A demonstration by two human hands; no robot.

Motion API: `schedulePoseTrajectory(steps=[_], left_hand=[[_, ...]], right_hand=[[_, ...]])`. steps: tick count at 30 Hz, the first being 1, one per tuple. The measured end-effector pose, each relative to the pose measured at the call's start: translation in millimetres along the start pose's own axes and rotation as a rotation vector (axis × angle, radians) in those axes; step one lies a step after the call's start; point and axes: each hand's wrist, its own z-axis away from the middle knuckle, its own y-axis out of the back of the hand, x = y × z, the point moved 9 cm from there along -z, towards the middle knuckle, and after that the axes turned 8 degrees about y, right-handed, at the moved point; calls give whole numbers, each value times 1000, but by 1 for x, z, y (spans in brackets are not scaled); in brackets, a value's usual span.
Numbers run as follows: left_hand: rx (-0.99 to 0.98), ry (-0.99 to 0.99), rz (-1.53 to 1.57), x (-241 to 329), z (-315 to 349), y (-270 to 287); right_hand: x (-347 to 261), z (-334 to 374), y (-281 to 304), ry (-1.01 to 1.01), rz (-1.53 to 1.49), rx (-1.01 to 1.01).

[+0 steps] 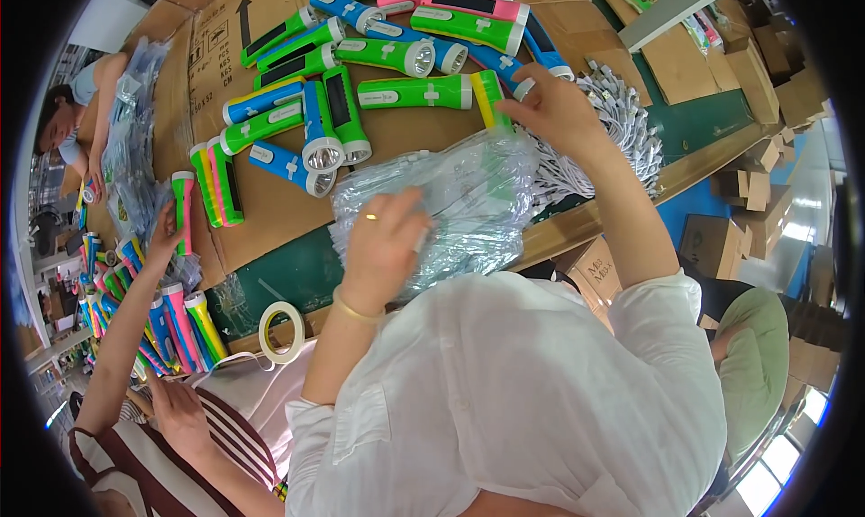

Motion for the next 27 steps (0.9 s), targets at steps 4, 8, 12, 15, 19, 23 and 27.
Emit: schedulePoseTrajectory(steps=[4,8,12,15,19,23,27], left_hand=[[-195,-278,147,47,3,-27],[-119,-238,304,35,4,-5],[-166,-125,337,7,13,3],[-114,44,396,-13,20,3],[-110,267,564,-32,23,-4],[47,578,1056,-51,23,-12],[-91,682,1135,-54,24,-17]], right_hand=[[-12,-14,-36,-23,361,-92],[15,-20,-39,-19,188,-76],[-12,-3,25,266,-410,334],[-34,8,59,335,-689,371],[-69,24,25,271,-1212,176],[-78,47,-33,213,-1283,-14],[-67,52,-39,321,-1334,-220]])
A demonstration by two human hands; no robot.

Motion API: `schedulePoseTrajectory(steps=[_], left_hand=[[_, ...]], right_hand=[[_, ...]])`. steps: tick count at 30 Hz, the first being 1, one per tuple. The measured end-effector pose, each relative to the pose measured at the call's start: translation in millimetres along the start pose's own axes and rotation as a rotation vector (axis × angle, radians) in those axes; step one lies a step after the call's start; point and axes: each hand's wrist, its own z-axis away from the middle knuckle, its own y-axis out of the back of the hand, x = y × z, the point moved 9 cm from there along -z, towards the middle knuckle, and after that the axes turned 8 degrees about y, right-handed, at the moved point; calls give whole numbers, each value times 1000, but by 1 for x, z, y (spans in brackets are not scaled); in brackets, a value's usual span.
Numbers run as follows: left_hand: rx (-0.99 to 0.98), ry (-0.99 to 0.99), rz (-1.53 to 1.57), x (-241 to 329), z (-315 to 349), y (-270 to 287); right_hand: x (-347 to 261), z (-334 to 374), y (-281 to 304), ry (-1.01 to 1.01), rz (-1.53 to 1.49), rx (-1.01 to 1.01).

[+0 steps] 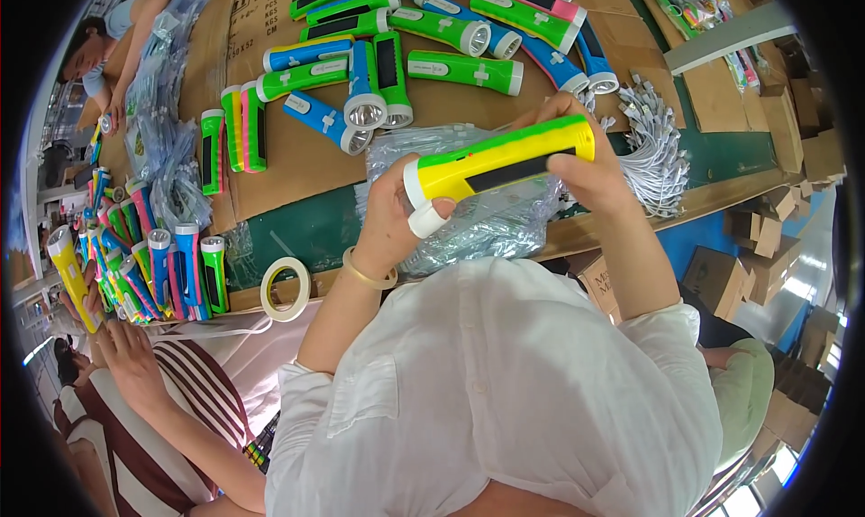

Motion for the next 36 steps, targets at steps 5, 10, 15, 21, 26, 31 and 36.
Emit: schedulePoseTrajectory(steps=[5,10,15,21,26,31,36], left_hand=[[120,-145,-491,19,-3,-1],[78,-407,-649,48,-3,-31],[100,-369,-607,41,-1,-20],[-8,-516,-700,44,20,-23],[-73,-624,-751,40,25,-34],[104,-701,-666,45,33,-18],[41,-701,-620,48,30,-18]], right_hand=[[-35,2,-19,-48,850,-375],[-8,18,-58,-30,1178,-610],[10,25,-62,0,1049,-455],[-35,4,-5,-6,448,-24],[-40,-14,-29,150,389,-44],[-26,-13,-42,14,606,-296],[-28,-2,-59,-192,1280,-654]])
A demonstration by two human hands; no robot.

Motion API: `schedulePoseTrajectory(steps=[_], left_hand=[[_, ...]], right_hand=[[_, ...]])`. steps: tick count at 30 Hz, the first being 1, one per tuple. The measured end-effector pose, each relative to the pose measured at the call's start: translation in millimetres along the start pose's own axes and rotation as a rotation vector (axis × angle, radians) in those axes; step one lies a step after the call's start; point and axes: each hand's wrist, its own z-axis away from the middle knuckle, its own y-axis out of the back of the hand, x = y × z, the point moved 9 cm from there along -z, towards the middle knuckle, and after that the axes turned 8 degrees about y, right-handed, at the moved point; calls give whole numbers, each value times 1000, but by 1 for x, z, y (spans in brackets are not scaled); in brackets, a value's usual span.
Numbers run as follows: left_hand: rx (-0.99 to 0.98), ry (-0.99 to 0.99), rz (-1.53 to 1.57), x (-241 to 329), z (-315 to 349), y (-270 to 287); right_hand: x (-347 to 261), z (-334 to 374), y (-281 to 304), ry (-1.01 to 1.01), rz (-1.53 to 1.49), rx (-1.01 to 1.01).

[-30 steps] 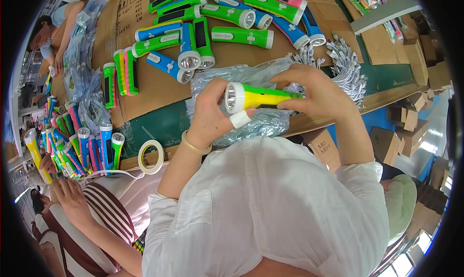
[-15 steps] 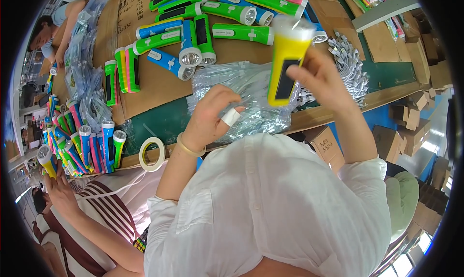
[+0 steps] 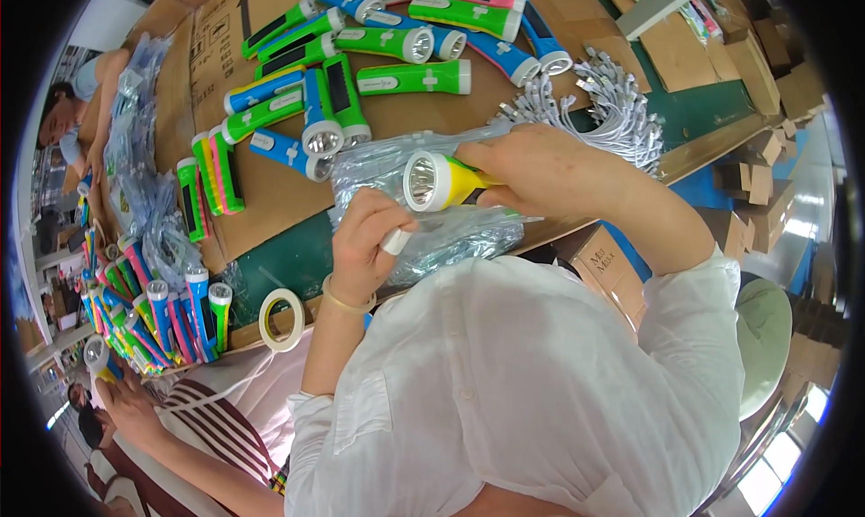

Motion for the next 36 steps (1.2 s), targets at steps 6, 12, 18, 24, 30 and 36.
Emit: schedulePoseTrajectory(steps=[6,12,18,24,30,36], left_hand=[[-194,-51,18,8,-3,-22],[-248,75,7,-22,8,-43],[-160,221,93,-36,25,-32],[-115,217,-12,-32,36,-30],[-103,328,-50,-36,45,-26],[-185,329,-126,-31,44,-25]], right_hand=[[-3,0,-43,74,241,-158],[9,-11,-93,173,413,-103],[25,7,-59,51,167,81],[28,12,-54,31,89,64],[19,20,-42,62,69,43],[13,24,-43,53,136,36]])
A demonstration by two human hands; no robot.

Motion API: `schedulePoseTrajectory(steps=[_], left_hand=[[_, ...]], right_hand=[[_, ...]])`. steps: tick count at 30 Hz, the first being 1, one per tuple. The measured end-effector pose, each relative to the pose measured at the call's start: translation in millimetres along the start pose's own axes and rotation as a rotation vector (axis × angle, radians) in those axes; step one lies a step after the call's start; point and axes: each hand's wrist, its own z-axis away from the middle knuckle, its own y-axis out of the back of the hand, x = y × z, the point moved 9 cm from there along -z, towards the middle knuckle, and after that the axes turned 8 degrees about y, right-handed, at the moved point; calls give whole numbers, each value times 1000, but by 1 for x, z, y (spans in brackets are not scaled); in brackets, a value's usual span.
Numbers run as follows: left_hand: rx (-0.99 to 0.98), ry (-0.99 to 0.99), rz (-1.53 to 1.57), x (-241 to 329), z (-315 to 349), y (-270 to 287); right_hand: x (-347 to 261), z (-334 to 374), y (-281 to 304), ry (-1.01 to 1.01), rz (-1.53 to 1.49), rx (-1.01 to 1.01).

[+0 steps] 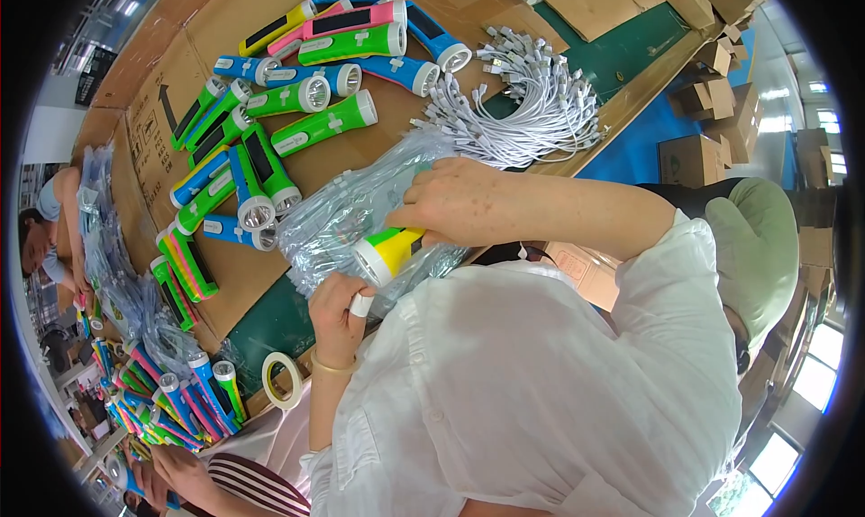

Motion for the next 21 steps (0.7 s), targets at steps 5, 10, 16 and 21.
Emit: schedulePoseTrajectory(steps=[5,10,16,21], left_hand=[[26,-384,-90,61,-24,4],[30,-414,-118,67,-35,-18],[163,-33,-22,5,-21,-7],[155,-76,-28,9,-22,-1]], right_hand=[[-14,-1,-16,62,133,-63],[-13,-7,-36,69,245,11],[98,106,37,-621,187,595],[147,156,-2,-848,261,424]])
